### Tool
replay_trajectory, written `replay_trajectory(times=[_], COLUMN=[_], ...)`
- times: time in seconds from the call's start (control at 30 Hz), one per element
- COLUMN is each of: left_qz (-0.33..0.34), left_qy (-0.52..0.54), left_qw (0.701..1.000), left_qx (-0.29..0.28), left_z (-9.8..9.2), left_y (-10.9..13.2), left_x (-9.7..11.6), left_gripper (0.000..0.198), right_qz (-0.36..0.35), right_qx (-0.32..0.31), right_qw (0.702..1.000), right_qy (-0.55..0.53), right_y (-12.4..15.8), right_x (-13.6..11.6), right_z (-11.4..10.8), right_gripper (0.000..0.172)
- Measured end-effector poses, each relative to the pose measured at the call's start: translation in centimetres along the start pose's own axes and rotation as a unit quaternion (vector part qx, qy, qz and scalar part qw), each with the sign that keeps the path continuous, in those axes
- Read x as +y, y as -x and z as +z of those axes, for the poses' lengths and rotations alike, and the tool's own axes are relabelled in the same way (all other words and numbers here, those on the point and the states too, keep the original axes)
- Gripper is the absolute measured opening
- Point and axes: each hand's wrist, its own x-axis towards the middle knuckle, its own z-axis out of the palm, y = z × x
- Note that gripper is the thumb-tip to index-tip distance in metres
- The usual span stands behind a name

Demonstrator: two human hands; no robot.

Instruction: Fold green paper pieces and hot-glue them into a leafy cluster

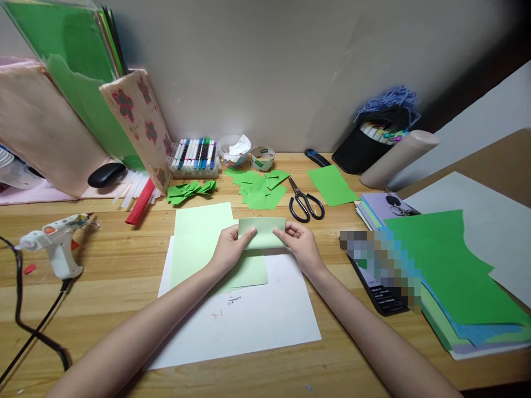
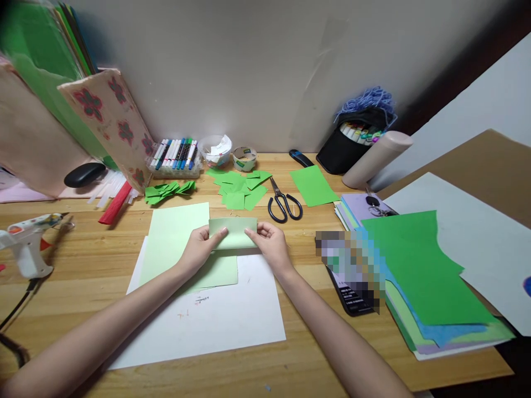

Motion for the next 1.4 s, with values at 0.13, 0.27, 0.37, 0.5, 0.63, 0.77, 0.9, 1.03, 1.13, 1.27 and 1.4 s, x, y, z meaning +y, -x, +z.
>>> replay_trajectory(times=[0.13, 0.27, 0.37, 0.5, 0.63, 0.77, 0.9, 1.03, 1.13, 1.27, 1.4], left_qz=[0.004, 0.004, -0.006, -0.046, 0.011, 0.114, 0.125, 0.114, 0.110, 0.104, 0.102], left_qy=[-0.001, -0.006, 0.010, -0.014, -0.219, -0.390, -0.415, -0.404, -0.399, -0.383, -0.361], left_qw=[1.000, 1.000, 1.000, 0.990, 0.961, 0.903, 0.890, 0.897, 0.900, 0.908, 0.918], left_qx=[-0.002, -0.003, -0.020, -0.131, -0.167, -0.139, -0.142, -0.140, -0.137, -0.135, -0.126], left_z=[0.0, 0.1, -0.2, -1.6, -2.7, -2.2, -1.5, -1.4, -1.4, -1.4, -1.1], left_y=[0.0, 0.0, -0.1, -0.7, -0.8, 0.0, 0.4, 0.2, 0.1, 0.2, 0.2], left_x=[-0.2, -0.3, 0.1, 1.7, 3.6, 4.2, 3.8, 3.5, 3.3, 3.0, 2.9], left_gripper=[0.038, 0.037, 0.037, 0.035, 0.028, 0.036, 0.041, 0.044, 0.045, 0.045, 0.043], right_qz=[-0.001, -0.002, -0.005, -0.012, -0.023, -0.029, -0.027, -0.025, -0.023, -0.017, -0.023], right_qx=[-0.001, 0.007, 0.006, -0.004, -0.052, -0.108, -0.123, -0.124, -0.125, -0.126, -0.115], right_qw=[1.000, 1.000, 1.000, 0.999, 0.994, 0.988, 0.986, 0.987, 0.987, 0.988, 0.991], right_qy=[-0.002, 0.005, 0.010, 0.052, 0.094, 0.108, 0.113, 0.101, 0.097, 0.089, 0.068], right_y=[-0.1, -0.2, -0.2, -0.2, 0.4, 1.1, 1.4, 1.3, 1.2, 1.2, 1.0], right_x=[0.2, 0.4, 0.4, 0.3, -0.4, -1.1, -1.2, -1.2, -1.4, -1.5, -1.3], right_z=[-0.1, -0.1, -0.1, -0.3, -0.2, 0.5, 0.7, 0.4, 0.4, 0.5, 0.4], right_gripper=[0.027, 0.026, 0.027, 0.029, 0.028, 0.024, 0.023, 0.019, 0.018, 0.018, 0.019])
